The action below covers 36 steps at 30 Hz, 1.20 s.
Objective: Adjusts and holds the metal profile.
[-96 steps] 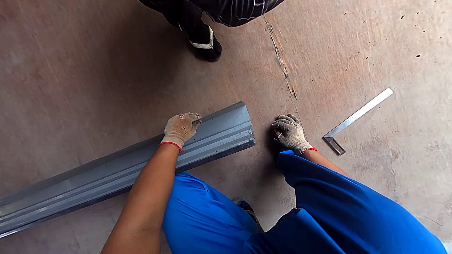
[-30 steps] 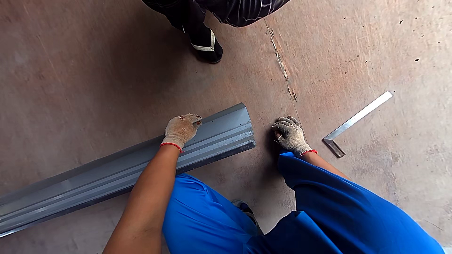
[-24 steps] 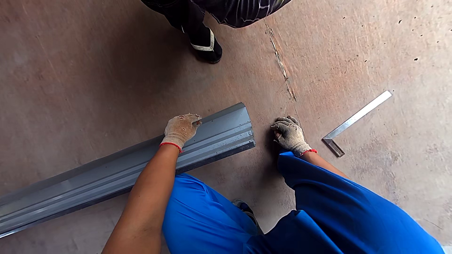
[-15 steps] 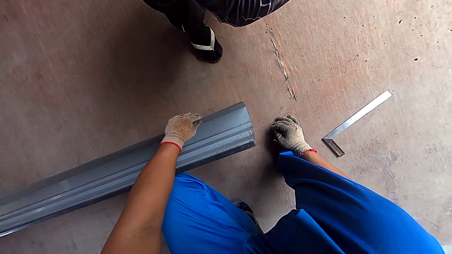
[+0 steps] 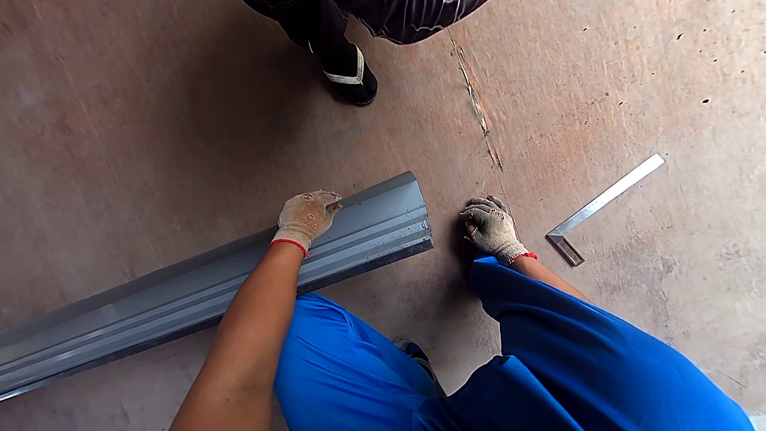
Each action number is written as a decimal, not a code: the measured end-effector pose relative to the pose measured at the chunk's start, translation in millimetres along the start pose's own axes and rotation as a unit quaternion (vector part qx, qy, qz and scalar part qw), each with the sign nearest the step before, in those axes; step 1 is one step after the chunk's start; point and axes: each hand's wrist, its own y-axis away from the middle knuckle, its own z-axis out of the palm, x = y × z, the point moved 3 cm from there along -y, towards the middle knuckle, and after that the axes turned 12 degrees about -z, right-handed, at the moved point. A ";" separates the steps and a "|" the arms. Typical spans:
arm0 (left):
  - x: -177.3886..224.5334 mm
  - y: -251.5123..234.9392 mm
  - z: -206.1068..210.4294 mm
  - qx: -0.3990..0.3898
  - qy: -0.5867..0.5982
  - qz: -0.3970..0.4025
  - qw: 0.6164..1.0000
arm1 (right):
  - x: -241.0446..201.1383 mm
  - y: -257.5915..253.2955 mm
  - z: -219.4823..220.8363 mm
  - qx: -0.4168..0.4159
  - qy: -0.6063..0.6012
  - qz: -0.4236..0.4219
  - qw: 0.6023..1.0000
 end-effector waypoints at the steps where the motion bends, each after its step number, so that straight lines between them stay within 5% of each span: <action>1: 0.2 0.3 -0.3 -0.003 -0.001 0.001 1.000 | -0.3 0.1 -0.2 0.002 0.000 0.000 1.000; 36: 0.1 2.2 0.9 0.013 0.000 0.017 1.000 | -2.8 -1.8 -2.4 0.009 0.000 0.000 1.000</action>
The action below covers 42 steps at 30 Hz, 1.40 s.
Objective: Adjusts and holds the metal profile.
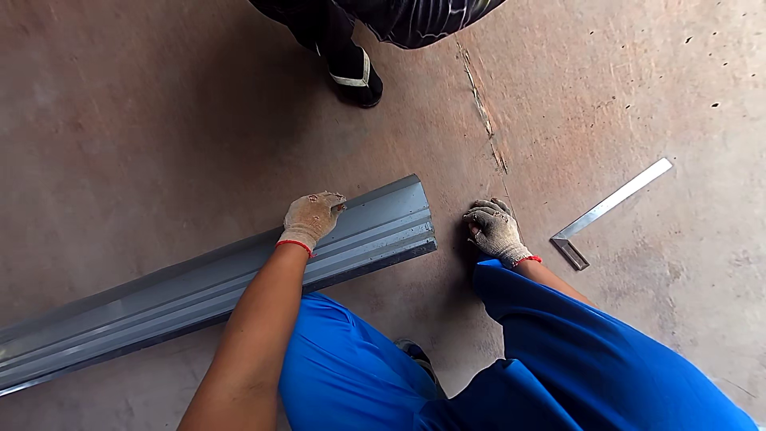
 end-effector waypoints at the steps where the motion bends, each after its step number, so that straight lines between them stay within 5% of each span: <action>1: -0.1 0.1 0.3 0.001 0.000 0.001 1.000 | -0.7 0.0 -0.8 0.000 -0.002 0.002 1.000; 42: 1.2 5.0 5.1 0.043 -0.025 0.030 0.998 | -0.3 1.0 -1.0 -0.004 0.000 -0.002 1.000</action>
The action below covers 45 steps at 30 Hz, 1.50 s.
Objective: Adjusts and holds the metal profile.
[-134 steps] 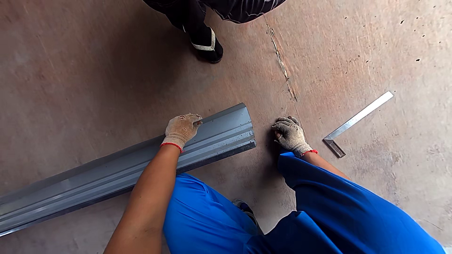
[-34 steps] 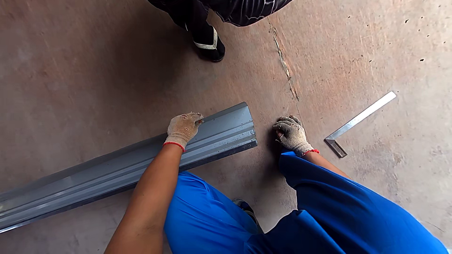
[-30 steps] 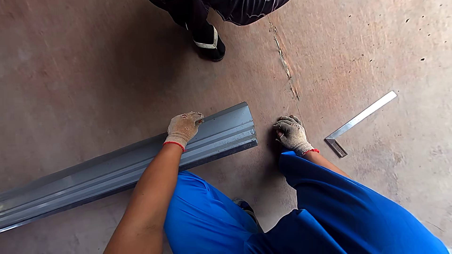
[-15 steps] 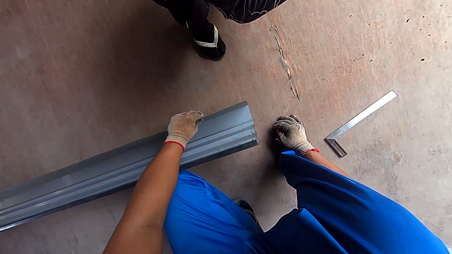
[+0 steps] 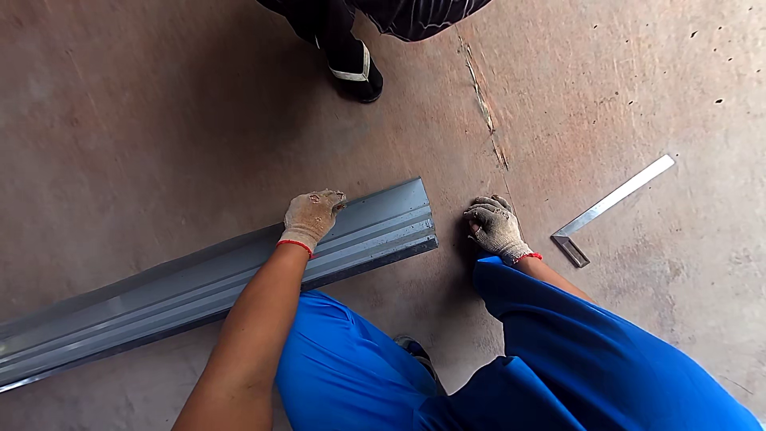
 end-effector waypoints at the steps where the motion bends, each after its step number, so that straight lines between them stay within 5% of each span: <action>1: -0.2 -0.2 -0.1 -0.005 -0.006 0.004 1.000 | -0.5 -0.2 -0.2 0.000 -0.001 0.000 1.000; 26: -3.3 -14.4 -12.6 -0.072 -0.104 0.028 0.992 | 0.3 -0.3 1.4 0.002 0.002 0.007 1.000; 45: -8.6 -23.6 -11.6 -0.088 -0.012 -0.005 0.996 | -2.7 -0.1 -1.4 -0.001 0.001 0.000 1.000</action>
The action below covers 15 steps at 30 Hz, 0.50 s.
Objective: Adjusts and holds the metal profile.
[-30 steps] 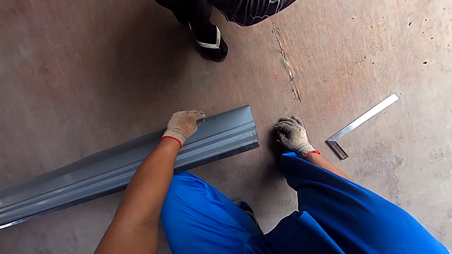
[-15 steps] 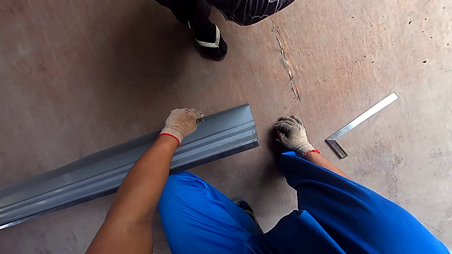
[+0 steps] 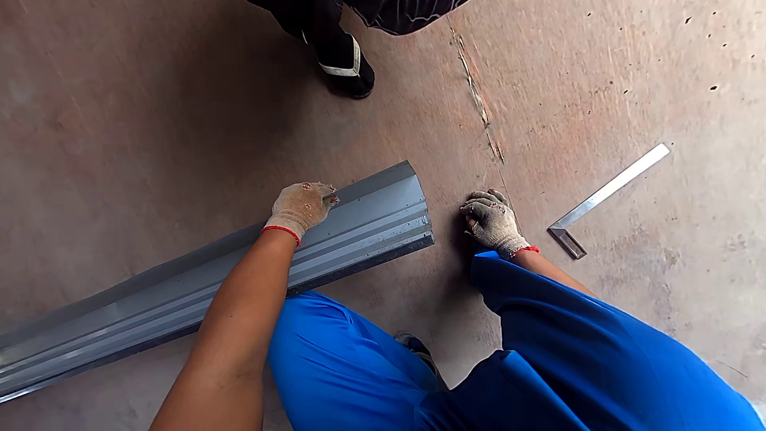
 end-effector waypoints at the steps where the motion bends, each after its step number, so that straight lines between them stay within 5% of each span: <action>1: 0.7 1.4 -0.2 0.001 -0.001 0.000 1.000 | 0.2 0.4 0.5 -0.001 0.001 -0.001 1.000; 15: -0.3 0.6 2.3 0.008 0.008 0.003 1.000 | 1.9 -0.5 0.6 0.001 0.001 0.003 1.000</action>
